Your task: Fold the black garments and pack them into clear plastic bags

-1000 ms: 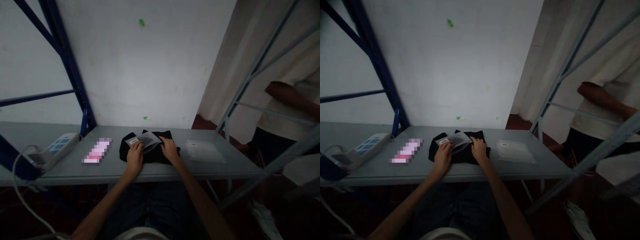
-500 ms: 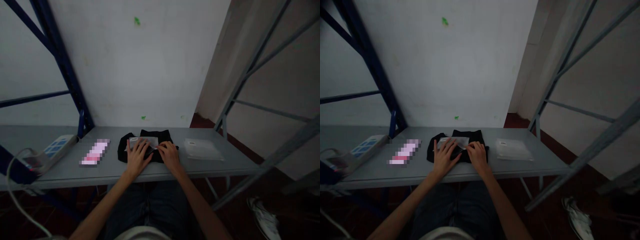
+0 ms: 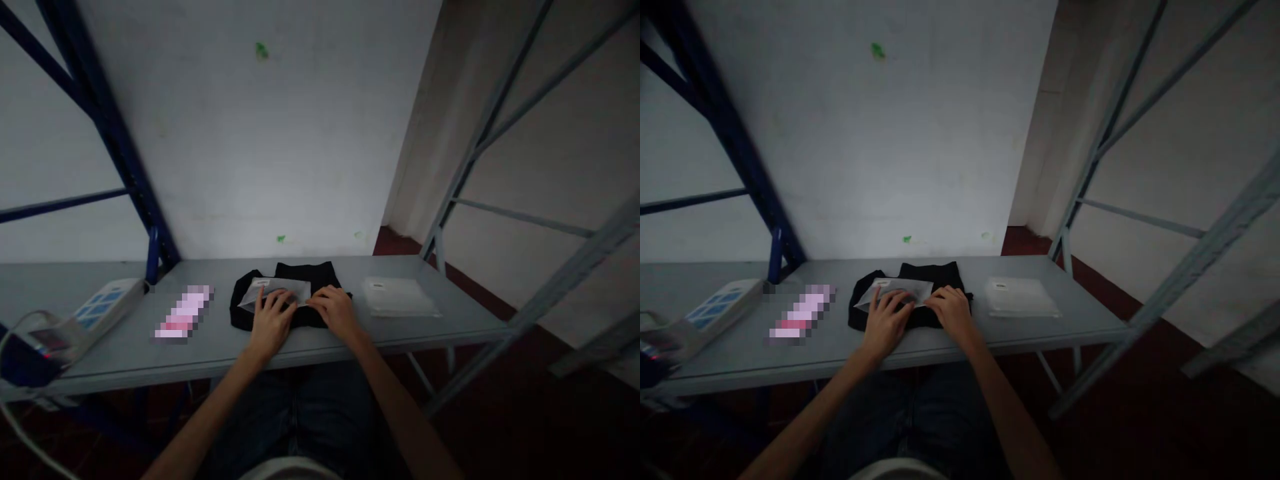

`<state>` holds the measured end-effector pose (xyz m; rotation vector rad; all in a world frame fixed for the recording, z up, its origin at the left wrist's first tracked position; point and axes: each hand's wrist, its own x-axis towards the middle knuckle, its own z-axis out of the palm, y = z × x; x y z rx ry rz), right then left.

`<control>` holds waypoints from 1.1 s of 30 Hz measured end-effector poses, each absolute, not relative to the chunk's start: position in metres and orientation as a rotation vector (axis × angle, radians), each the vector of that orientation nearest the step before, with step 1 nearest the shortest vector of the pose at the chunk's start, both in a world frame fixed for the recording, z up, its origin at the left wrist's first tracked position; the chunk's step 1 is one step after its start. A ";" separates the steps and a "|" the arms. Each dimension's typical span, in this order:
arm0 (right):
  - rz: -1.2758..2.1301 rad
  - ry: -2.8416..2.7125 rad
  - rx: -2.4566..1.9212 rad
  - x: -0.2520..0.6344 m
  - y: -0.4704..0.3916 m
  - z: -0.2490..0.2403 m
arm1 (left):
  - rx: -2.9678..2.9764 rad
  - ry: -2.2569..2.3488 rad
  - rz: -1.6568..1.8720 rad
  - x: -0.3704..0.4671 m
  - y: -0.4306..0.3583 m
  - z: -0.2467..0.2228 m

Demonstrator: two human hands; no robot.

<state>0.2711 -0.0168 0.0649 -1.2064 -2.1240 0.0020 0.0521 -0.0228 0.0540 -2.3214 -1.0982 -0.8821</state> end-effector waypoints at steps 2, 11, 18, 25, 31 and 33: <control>0.015 -2.094 -1.239 0.280 -0.013 0.064 | -2.288 -1.129 -0.887 0.046 -0.025 0.054; 0.133 -2.040 -1.227 0.294 -0.005 0.066 | -2.249 -1.224 -0.870 0.007 -0.022 0.061; 0.068 -1.899 -1.276 0.319 -0.005 0.069 | -2.346 -1.457 -0.897 -0.028 -0.008 0.076; 0.234 -1.893 -1.516 0.316 -0.009 0.074 | -2.790 -1.793 -1.026 -0.040 -0.005 0.078; 0.317 -1.865 -1.675 0.282 -0.011 0.068 | -2.631 -1.955 -1.235 -0.036 0.002 0.071; 0.311 -1.804 -1.718 0.280 -0.008 0.064 | -2.587 -2.018 -1.250 -0.037 0.008 0.068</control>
